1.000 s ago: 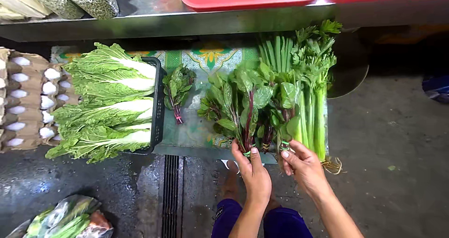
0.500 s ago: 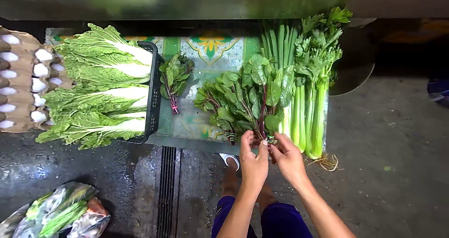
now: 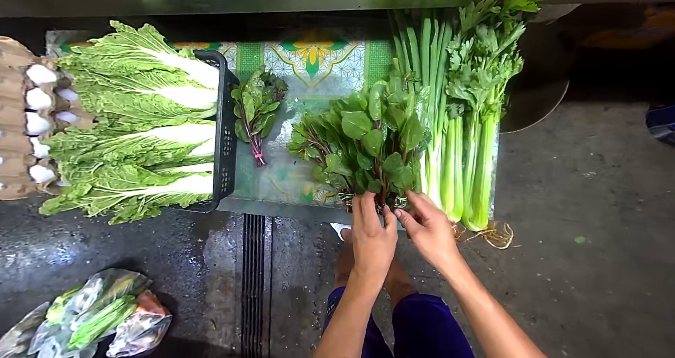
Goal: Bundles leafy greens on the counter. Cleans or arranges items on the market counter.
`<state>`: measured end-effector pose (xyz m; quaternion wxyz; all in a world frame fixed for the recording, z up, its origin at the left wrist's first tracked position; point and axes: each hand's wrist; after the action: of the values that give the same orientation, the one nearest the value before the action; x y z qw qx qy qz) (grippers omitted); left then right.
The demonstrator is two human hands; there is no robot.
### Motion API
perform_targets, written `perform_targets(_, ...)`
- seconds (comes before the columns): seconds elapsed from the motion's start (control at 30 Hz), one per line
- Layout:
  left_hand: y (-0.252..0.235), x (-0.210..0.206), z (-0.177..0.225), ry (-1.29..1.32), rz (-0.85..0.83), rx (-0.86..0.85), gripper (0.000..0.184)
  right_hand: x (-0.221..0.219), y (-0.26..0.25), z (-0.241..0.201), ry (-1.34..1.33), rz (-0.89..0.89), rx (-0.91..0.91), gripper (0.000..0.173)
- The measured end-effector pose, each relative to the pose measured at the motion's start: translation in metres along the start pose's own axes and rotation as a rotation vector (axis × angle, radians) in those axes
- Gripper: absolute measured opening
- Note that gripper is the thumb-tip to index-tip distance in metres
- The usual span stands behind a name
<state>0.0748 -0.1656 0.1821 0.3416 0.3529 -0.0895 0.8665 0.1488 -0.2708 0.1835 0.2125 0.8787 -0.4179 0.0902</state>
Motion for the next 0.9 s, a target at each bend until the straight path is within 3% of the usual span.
perform_targets(0.37, -0.005, 0.000, -0.002, 0.080, -0.112, 0.071, 0.038, -0.006, -0.004, -0.002, 0.144, -0.032, -0.078, 0.045)
perform_targets(0.6, -0.008, 0.011, -0.003, 0.169, -0.158, 0.061, 0.037, -0.006, -0.002, -0.007, -0.020, 0.050, -0.133, 0.068)
perform_targets(0.9, -0.012, 0.028, 0.006, 0.171, -0.027, -0.045, 0.037, -0.011, -0.005, -0.016, 0.036, 0.084, 0.095, 0.057)
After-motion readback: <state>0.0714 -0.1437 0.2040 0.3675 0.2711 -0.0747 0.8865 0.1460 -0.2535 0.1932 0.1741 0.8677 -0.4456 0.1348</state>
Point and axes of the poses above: each hand's wrist, its own y-axis away from the middle knuckle, its own x-axis out of the back of the hand, z = x × y, and after that the axes turned 5 degrees about x, right-handed
